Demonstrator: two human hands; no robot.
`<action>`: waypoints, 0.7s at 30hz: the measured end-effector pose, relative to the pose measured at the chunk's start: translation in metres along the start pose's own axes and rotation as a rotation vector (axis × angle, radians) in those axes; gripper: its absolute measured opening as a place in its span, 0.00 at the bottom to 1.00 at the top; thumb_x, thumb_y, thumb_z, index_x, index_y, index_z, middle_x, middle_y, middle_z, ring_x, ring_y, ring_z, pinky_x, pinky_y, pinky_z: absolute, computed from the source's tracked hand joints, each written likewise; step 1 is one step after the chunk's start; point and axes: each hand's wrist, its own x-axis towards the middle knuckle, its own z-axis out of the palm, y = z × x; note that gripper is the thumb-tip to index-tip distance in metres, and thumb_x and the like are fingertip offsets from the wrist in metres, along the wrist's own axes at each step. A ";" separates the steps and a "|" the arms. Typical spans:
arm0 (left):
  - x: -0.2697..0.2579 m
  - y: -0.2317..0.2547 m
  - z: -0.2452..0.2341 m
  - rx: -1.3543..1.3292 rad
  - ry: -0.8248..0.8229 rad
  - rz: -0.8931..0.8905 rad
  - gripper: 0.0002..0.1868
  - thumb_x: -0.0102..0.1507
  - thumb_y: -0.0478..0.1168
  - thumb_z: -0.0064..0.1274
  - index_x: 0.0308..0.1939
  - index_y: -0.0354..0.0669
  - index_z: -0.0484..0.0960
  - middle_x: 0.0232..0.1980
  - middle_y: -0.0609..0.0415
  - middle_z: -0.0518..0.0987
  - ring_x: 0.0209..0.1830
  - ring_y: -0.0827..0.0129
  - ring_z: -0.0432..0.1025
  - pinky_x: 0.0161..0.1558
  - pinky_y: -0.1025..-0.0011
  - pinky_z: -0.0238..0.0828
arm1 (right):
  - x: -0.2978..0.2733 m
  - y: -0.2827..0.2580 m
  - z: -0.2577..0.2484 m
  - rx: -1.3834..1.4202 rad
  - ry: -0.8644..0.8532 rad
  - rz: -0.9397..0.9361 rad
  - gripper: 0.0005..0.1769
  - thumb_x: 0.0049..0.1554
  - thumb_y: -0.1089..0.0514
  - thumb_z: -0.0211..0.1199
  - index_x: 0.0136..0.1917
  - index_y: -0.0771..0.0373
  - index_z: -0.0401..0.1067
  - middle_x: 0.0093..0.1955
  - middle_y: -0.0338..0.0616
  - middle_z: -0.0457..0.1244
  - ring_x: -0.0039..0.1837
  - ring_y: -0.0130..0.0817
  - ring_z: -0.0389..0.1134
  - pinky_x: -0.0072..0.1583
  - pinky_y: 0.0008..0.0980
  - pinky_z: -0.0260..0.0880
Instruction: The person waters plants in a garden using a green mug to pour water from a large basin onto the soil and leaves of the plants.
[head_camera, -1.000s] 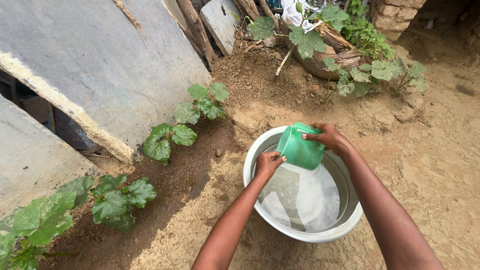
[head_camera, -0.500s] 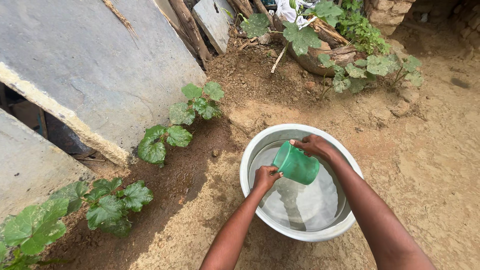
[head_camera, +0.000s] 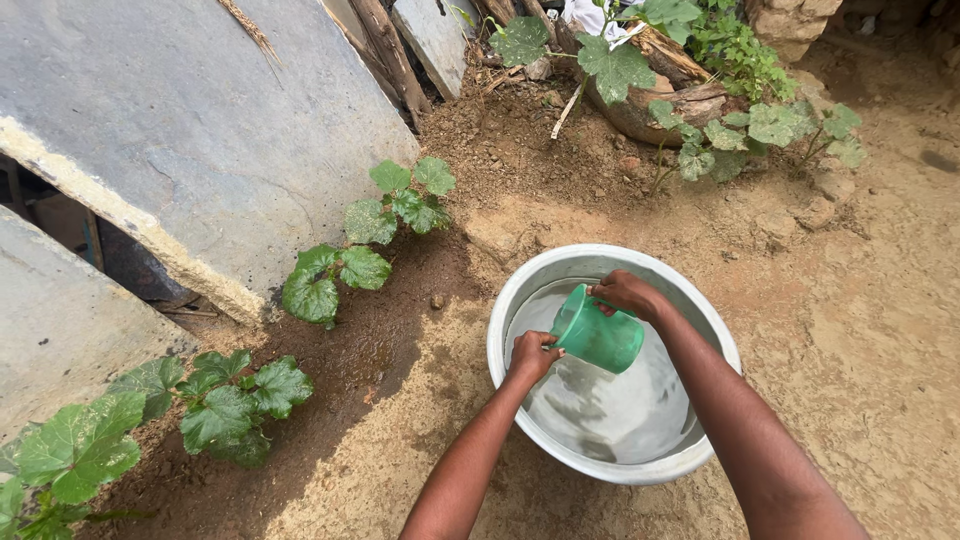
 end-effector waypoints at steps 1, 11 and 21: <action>0.002 -0.001 -0.002 0.015 -0.010 -0.013 0.17 0.54 0.39 0.68 0.45 0.39 0.87 0.42 0.42 0.85 0.39 0.59 0.82 0.46 0.64 0.78 | 0.001 -0.001 0.001 0.001 -0.001 0.000 0.23 0.60 0.46 0.61 0.45 0.72 0.77 0.38 0.45 0.70 0.40 0.31 0.70 0.45 0.32 0.74; 0.002 -0.001 -0.005 0.028 -0.004 -0.088 0.19 0.54 0.38 0.68 0.48 0.39 0.85 0.45 0.42 0.84 0.41 0.60 0.82 0.47 0.65 0.79 | 0.011 0.003 0.009 0.018 0.017 0.010 0.23 0.61 0.46 0.60 0.44 0.72 0.77 0.37 0.46 0.68 0.39 0.31 0.69 0.44 0.31 0.73; -0.002 0.007 -0.010 0.038 -0.003 -0.134 0.19 0.55 0.37 0.65 0.51 0.42 0.85 0.48 0.44 0.84 0.46 0.57 0.80 0.50 0.63 0.77 | 0.016 0.000 0.012 -0.002 0.022 0.016 0.24 0.61 0.46 0.61 0.46 0.73 0.78 0.36 0.46 0.68 0.39 0.32 0.69 0.44 0.31 0.72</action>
